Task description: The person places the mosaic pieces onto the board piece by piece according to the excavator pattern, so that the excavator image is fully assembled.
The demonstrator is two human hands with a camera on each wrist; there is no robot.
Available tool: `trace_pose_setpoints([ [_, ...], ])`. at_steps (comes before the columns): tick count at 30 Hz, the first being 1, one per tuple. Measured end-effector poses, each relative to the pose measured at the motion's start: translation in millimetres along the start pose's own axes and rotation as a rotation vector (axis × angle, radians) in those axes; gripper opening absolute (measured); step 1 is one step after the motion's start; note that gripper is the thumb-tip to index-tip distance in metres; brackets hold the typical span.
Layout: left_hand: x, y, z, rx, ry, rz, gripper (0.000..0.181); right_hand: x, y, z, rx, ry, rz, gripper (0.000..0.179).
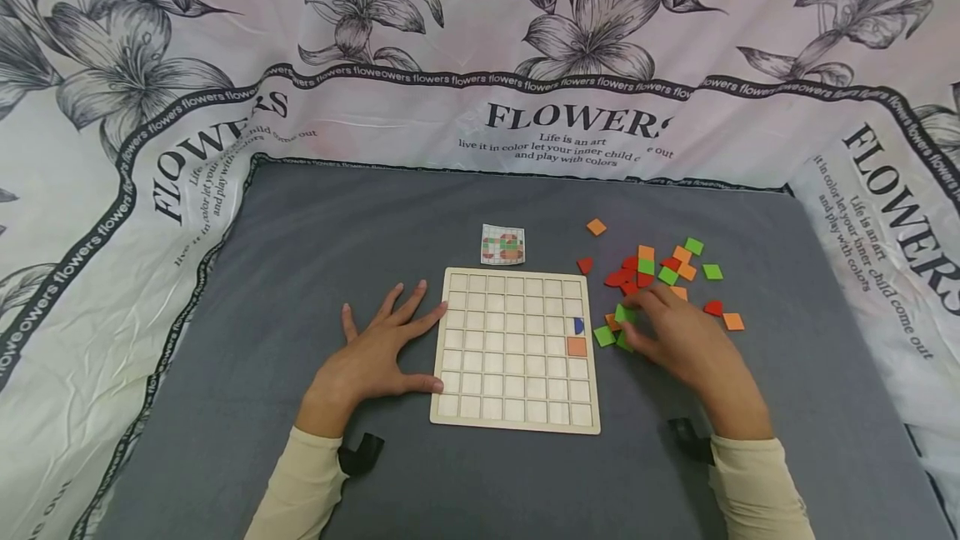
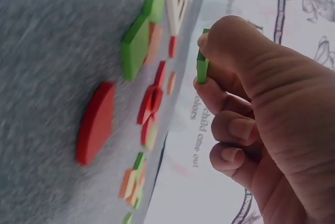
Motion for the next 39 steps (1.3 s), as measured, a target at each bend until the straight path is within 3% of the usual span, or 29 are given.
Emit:
trace_pose_setpoints([
  [9, 0.1, -0.3, 0.4, -0.006, 0.001, 0.003, 0.111, -8.3, 1.5, 23.7, 0.036, 0.135, -0.075, 0.031],
  [17, 0.5, 0.2, 0.6, -0.007, 0.001, -0.002, 0.111, -17.0, -7.1, 36.4, 0.030, 0.174, -0.040, 0.034],
  [22, 0.5, 0.6, 0.3, -0.007, 0.003, -0.003, 0.111, -21.7, -13.3, 44.7, 0.003, 0.241, -0.044, 0.030],
  [33, 0.1, 2.0, 0.2, -0.014, 0.012, -0.001, 0.111, -34.2, -34.4, 56.4, 0.004, 0.210, 0.069, 0.030],
  [39, 0.5, 2.0, 0.4, -0.010, 0.010, 0.002, 0.111, -37.6, -42.2, 59.8, 0.005, 0.216, 0.086, 0.029],
])
Point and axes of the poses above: each hand's wrist, its own x-axis away from the middle knuckle, its own y-axis out of the back of the hand, z = x × y, the point moved 6 cm from there along -x, towards the middle knuckle, and after that the axes turned 9 degrees about -x, right-handed, at the moved point
